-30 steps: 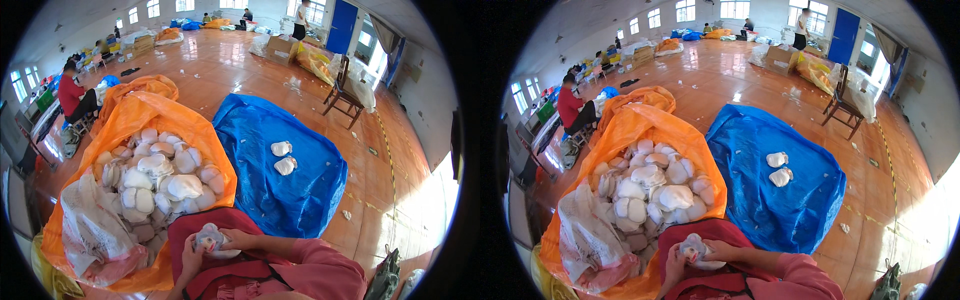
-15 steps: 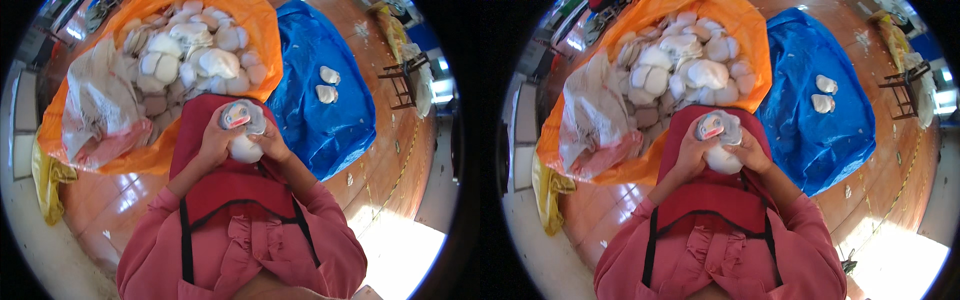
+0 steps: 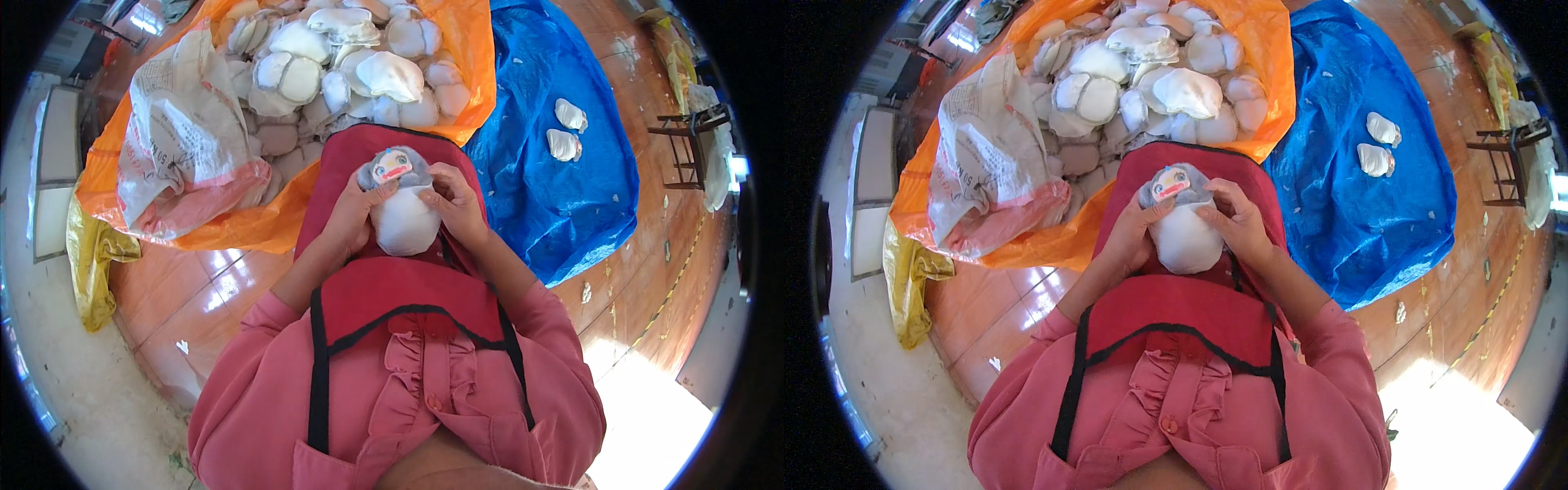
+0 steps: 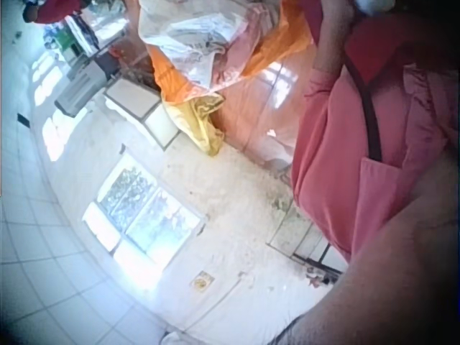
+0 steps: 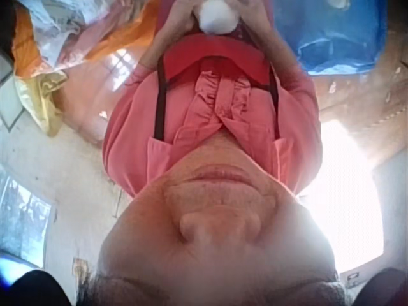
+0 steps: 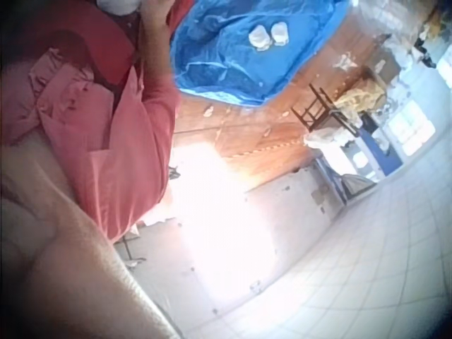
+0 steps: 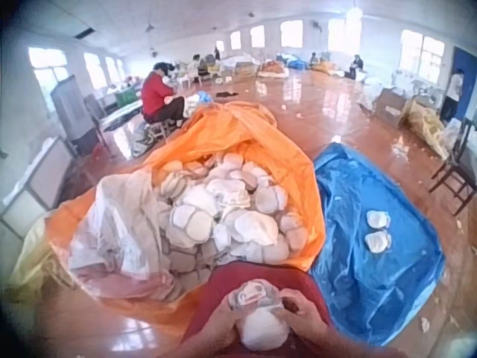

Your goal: The person sits on the floor and repeatedly stuffs white fabric pieces into small fabric pouches, then places the finished pouches onto a blue tarp. The person handles the pouches one at a time, using both hands to insert the stuffing and close the opening.

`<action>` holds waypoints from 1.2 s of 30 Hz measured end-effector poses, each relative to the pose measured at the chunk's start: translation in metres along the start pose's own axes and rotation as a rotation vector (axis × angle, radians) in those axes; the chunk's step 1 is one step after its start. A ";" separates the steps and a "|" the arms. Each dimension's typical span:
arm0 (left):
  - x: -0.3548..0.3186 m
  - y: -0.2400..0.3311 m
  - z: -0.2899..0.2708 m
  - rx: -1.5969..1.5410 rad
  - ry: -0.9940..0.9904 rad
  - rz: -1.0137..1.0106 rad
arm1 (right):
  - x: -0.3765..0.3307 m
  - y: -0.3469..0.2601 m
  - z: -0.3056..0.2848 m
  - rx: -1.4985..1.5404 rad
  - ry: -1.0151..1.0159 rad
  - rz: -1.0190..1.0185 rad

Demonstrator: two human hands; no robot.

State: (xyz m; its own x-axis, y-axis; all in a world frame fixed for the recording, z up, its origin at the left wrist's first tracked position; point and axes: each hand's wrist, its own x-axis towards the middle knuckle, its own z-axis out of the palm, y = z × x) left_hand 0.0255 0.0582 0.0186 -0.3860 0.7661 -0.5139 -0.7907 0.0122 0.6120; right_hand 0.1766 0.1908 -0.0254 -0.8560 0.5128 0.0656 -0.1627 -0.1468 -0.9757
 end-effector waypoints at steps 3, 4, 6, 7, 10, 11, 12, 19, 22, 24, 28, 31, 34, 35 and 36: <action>-0.002 0.004 0.002 -0.068 0.025 -0.152 | 0.007 0.001 -0.002 -0.264 -0.031 0.034; -0.001 0.004 0.002 -0.041 -0.004 -0.156 | 0.008 -0.001 -0.003 -0.343 -0.048 -0.019; -0.002 0.001 0.002 0.009 -0.058 -0.169 | 0.008 -0.010 -0.001 -0.498 -0.086 -0.119; -0.003 -0.002 0.001 0.057 -0.119 -0.156 | 0.007 -0.006 -0.003 -0.503 -0.108 -0.112; 0.000 -0.003 -0.004 0.207 -0.263 -0.128 | 0.004 -0.002 -0.012 -0.542 -0.203 -0.051; 0.003 -0.001 -0.007 0.255 -0.272 -0.126 | 0.003 -0.008 -0.016 -0.566 -0.264 0.003; 0.004 0.000 -0.009 0.303 -0.280 -0.123 | 0.003 -0.012 -0.017 -0.588 -0.326 0.056; 0.009 -0.006 -0.010 0.500 -0.162 -0.067 | 0.014 -0.032 -0.030 -0.627 -0.556 0.239; 0.011 -0.008 -0.005 0.480 -0.080 -0.095 | 0.015 -0.038 -0.029 -0.564 -0.426 0.310; 0.015 -0.009 -0.012 0.360 -0.057 -0.143 | 0.006 -0.032 -0.018 -0.411 -0.217 0.410; 0.021 -0.006 -0.014 0.155 -0.064 -0.243 | 0.000 0.008 0.007 0.015 0.185 0.280; 0.024 -0.013 -0.011 0.154 -0.031 -0.256 | 0.010 0.014 0.010 -0.018 0.285 0.278; 0.027 -0.017 -0.006 0.058 -0.039 -0.242 | 0.020 0.025 0.005 0.015 0.276 0.215; 0.031 -0.019 -0.008 0.019 -0.024 -0.230 | 0.021 0.018 0.006 0.045 0.310 0.294; 0.036 -0.021 -0.010 -0.021 -0.009 -0.216 | 0.025 0.006 0.008 0.075 0.340 0.374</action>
State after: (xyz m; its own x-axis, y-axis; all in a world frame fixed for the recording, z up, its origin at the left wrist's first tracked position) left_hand 0.0230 0.0791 -0.0186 -0.2023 0.7527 -0.6265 -0.8642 0.1637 0.4758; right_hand 0.1508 0.1961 -0.0278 -0.6561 0.6584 -0.3689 0.0785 -0.4267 -0.9010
